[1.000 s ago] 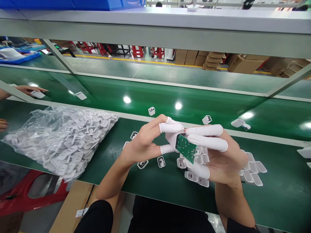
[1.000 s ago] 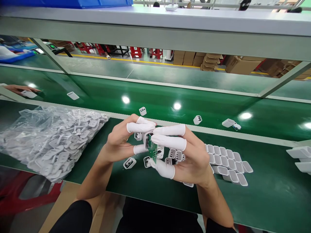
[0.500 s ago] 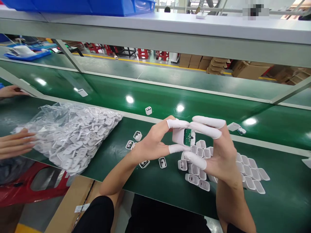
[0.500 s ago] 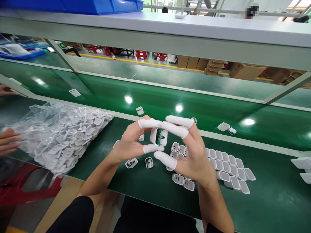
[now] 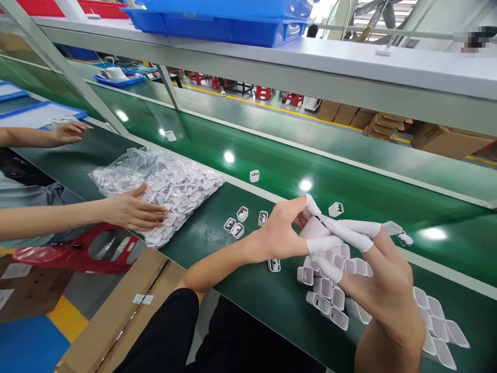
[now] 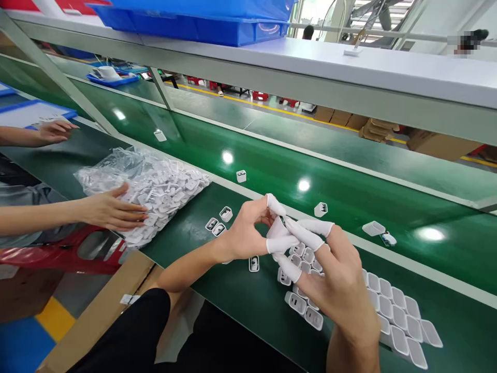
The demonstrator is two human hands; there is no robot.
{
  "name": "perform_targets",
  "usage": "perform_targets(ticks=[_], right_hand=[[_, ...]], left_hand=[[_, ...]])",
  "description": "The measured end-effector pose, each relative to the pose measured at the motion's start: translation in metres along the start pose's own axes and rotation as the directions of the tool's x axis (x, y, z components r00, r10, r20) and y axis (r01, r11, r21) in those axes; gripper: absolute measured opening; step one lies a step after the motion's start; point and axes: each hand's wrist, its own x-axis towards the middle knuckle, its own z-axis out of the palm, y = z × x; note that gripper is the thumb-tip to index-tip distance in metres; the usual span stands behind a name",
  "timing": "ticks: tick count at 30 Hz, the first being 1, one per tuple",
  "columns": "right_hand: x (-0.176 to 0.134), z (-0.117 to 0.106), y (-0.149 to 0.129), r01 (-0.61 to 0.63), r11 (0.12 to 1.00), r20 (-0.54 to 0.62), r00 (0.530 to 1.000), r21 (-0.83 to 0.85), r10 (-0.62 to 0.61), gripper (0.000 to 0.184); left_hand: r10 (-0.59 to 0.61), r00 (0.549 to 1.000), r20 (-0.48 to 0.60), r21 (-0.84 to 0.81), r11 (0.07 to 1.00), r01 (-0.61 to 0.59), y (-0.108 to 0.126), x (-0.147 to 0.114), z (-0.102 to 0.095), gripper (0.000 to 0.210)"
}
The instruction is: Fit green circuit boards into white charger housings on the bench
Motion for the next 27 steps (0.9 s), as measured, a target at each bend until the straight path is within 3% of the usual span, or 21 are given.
perform_targets(ticks=[4, 6, 8, 11, 13, 17, 19, 21, 24, 27], right_hand=[[0.0, 0.0, 0.002, -0.022, 0.97, -0.079, 0.996, 0.24, 0.042, 0.071], [-0.001, 0.005, 0.0, -0.059, 0.92, -0.1, 0.989, 0.388, 0.105, 0.068], [0.001, 0.014, -0.005, -0.096, 0.849, -0.06, 0.987, 0.52, 0.149, 0.061], [0.005, 0.035, -0.019, -0.168, 0.748, 0.069, 0.984, 0.642, 0.162, 0.05], [0.007, 0.051, -0.028, -0.242, 0.694, 0.176, 0.97, 0.678, 0.167, 0.044], [0.004, 0.086, -0.036, -0.421, 0.526, 0.365, 0.906, 0.739, 0.214, 0.032], [0.0, 0.101, -0.036, -0.499, 0.409, 0.428, 0.867, 0.764, 0.256, 0.035], [-0.003, 0.112, -0.036, -0.577, 0.321, 0.497, 0.814, 0.751, 0.302, 0.038], [-0.002, 0.118, -0.039, -0.652, 0.249, 0.576, 0.753, 0.716, 0.318, 0.038], [0.001, 0.117, -0.044, -0.669, 0.209, 0.609, 0.739, 0.714, 0.286, 0.04]], left_hand=[[0.133, 0.97, 0.202, -0.047, 0.991, -0.126, 0.008, -0.006, -0.015, 0.068], [0.175, 0.956, 0.234, -0.101, 0.983, -0.156, 0.008, -0.02, -0.02, 0.079], [0.166, 0.976, 0.139, -0.155, 0.977, -0.145, 0.004, -0.044, -0.019, 0.083], [0.017, 0.99, -0.142, -0.244, 0.968, -0.052, -0.005, -0.091, -0.005, 0.089], [-0.107, 0.937, -0.332, -0.331, 0.943, -0.01, -0.01, -0.121, 0.008, 0.09], [-0.213, 0.759, -0.615, -0.381, 0.923, -0.05, -0.009, -0.151, 0.028, 0.081], [-0.256, 0.68, -0.687, -0.376, 0.926, -0.032, -0.004, -0.154, 0.032, 0.078], [-0.323, 0.64, -0.697, -0.416, 0.909, 0.006, 0.002, -0.155, 0.032, 0.075], [-0.388, 0.633, -0.67, -0.491, 0.871, 0.014, 0.01, -0.157, 0.033, 0.066], [-0.367, 0.637, -0.678, -0.511, 0.858, -0.049, 0.014, -0.161, 0.039, 0.056]])
